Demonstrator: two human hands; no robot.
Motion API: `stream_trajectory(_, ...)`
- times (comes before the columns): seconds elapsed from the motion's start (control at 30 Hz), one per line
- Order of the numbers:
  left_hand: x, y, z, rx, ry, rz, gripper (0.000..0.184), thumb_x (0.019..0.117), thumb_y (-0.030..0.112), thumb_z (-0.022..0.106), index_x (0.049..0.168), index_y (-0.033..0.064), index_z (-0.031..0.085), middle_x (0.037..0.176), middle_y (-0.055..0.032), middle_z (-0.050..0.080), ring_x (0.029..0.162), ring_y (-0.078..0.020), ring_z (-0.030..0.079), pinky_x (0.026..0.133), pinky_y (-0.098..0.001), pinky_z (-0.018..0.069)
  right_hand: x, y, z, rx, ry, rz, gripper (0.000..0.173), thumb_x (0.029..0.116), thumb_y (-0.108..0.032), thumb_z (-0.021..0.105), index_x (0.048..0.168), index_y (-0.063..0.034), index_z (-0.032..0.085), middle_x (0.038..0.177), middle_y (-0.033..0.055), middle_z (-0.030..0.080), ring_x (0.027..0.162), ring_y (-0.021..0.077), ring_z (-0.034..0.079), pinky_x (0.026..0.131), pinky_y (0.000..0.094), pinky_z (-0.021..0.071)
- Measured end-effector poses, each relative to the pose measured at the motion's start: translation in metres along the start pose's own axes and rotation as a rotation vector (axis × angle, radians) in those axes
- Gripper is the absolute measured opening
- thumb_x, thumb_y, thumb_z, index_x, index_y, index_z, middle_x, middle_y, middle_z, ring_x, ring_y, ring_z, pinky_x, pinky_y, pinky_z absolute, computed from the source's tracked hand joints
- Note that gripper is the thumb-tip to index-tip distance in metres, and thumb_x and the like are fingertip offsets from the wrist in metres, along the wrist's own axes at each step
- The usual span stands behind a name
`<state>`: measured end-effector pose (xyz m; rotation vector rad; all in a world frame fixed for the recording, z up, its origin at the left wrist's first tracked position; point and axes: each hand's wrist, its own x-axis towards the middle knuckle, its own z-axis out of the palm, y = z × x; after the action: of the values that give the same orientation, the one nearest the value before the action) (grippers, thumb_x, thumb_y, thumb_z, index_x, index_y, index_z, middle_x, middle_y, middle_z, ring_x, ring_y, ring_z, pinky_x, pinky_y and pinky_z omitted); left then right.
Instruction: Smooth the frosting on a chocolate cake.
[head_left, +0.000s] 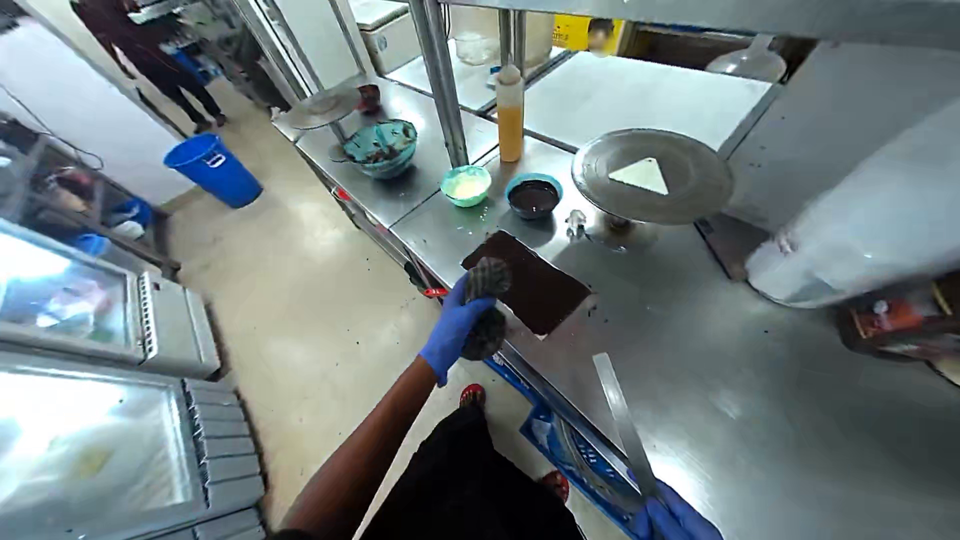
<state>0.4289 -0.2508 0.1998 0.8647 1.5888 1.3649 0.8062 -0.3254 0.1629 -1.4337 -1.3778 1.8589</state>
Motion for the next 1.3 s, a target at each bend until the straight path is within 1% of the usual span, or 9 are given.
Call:
stream_trajectory(0.2, 0.044, -0.041, -0.108, -0.193, 0.333, -0.068, 0.042, 0.0986, 0.014, 0.062, 0.139, 0.0060, 0.054, 0.120, -0.0138, 0.069, 0.104, -0.0222, 0.069, 0.090, -0.0430, 0.0589, 0.129, -0.087, 0.099, -0.254, -0.130, -0.028, 0.047, 0.1005, -0.014, 0.052, 0.147, -0.0084, 0.055, 0.085, 0.0005, 0.067, 0.061, 0.0077, 0.055, 0.055, 0.0257, 0.0471)
stream_trajectory(0.3, 0.077, -0.050, -0.163, -0.202, 0.367, -0.087, 0.044, 0.0998, 0.017, 0.061, 0.141, 0.0060, 0.052, 0.121, -0.0138, 0.068, 0.104, -0.0214, 0.069, 0.090, -0.0422, 0.0585, 0.218, -0.123, 0.190, -0.390, -0.111, -0.043, 0.047, 0.1013, -0.015, 0.054, 0.149, -0.0117, 0.055, 0.121, 0.0122, 0.069, 0.088, 0.0173, 0.064, 0.079, 0.0368, 0.0533)
stream_trajectory(0.37, 0.095, -0.054, -0.200, -0.162, 0.305, -0.118, 0.046, 0.0984, 0.018, 0.063, 0.141, 0.0054, 0.053, 0.119, -0.0144, 0.069, 0.102, -0.0219, 0.070, 0.089, -0.0428, 0.0595, 0.279, -0.138, 0.253, -0.458, -0.036, -0.041, 0.046, 0.1005, -0.014, 0.057, 0.147, -0.0123, 0.057, 0.132, 0.0164, 0.066, 0.116, 0.0279, 0.065, 0.100, 0.0495, 0.0516)
stream_trajectory(0.47, 0.111, -0.064, -0.242, -0.152, 0.195, -0.144, 0.047, 0.0936, 0.018, 0.067, 0.138, 0.0059, 0.056, 0.115, -0.0131, 0.071, 0.097, -0.0216, 0.072, 0.084, -0.0409, 0.0618, 0.356, -0.143, 0.326, -0.588, 0.081, -0.095, 0.052, 0.0965, -0.010, 0.060, 0.148, -0.0109, 0.054, 0.130, 0.0244, 0.063, 0.119, 0.0430, 0.061, 0.096, 0.0647, 0.0499)
stream_trajectory(0.63, 0.146, -0.071, -0.283, -0.104, 0.198, -0.217, 0.046, 0.0946, 0.016, 0.065, 0.137, 0.0018, 0.055, 0.113, -0.0147, 0.071, 0.096, -0.0202, 0.072, 0.083, -0.0373, 0.0614, 0.436, -0.152, 0.392, -0.660, 0.226, -0.104, 0.067, 0.0923, -0.004, 0.064, 0.155, -0.0090, 0.042, 0.138, 0.0295, 0.053, 0.122, 0.0465, 0.057, 0.095, 0.0614, 0.0527)
stream_trajectory(0.87, 0.225, -0.056, -0.288, 0.007, 0.155, -0.108, 0.057, 0.0985, 0.020, 0.064, 0.149, 0.0050, 0.042, 0.135, -0.0132, 0.061, 0.117, -0.0169, 0.063, 0.100, -0.0395, 0.0543, 0.392, -0.141, 0.357, -0.604, 0.354, -0.240, 0.052, 0.1005, -0.012, 0.060, 0.151, -0.0092, 0.050, 0.147, 0.0196, 0.052, 0.134, 0.0366, 0.052, 0.108, 0.0534, 0.0478)
stream_trajectory(1.0, 0.271, -0.047, -0.277, 0.244, 0.057, -0.004, 0.089, 0.0980, 0.034, 0.064, 0.165, 0.0162, 0.009, 0.167, -0.0126, 0.027, 0.151, -0.0245, 0.033, 0.122, -0.0487, 0.0321, 0.320, -0.094, 0.293, -0.533, 0.560, -0.190, 0.040, 0.1023, -0.019, 0.057, 0.142, -0.0122, 0.061, 0.140, 0.0130, 0.060, 0.129, 0.0270, 0.058, 0.106, 0.0485, 0.0510)
stream_trajectory(1.17, 0.316, -0.058, -0.259, 0.525, 0.023, 0.058, 0.088, 0.0976, 0.035, 0.064, 0.166, 0.0191, 0.011, 0.163, -0.0167, 0.035, 0.148, -0.0336, 0.039, 0.118, -0.0585, 0.0347, 0.240, -0.054, 0.236, -0.245, 1.001, 0.093, 0.031, 0.1011, -0.014, 0.060, 0.128, 0.0008, 0.067, 0.125, 0.0217, 0.066, 0.108, 0.0304, 0.068, 0.096, 0.0493, 0.0556)
stream_trajectory(1.3, 0.330, -0.073, -0.246, 0.850, -0.072, 0.076, 0.084, 0.0991, 0.035, 0.063, 0.165, 0.0179, 0.015, 0.147, -0.0322, 0.049, 0.133, -0.0531, 0.050, 0.104, -0.0742, 0.0385, 0.231, -0.028, 0.214, -0.168, 1.067, 0.285, 0.032, 0.1003, -0.013, 0.062, 0.127, 0.0026, 0.067, 0.119, 0.0254, 0.067, 0.111, 0.0366, 0.065, 0.098, 0.0567, 0.0501)
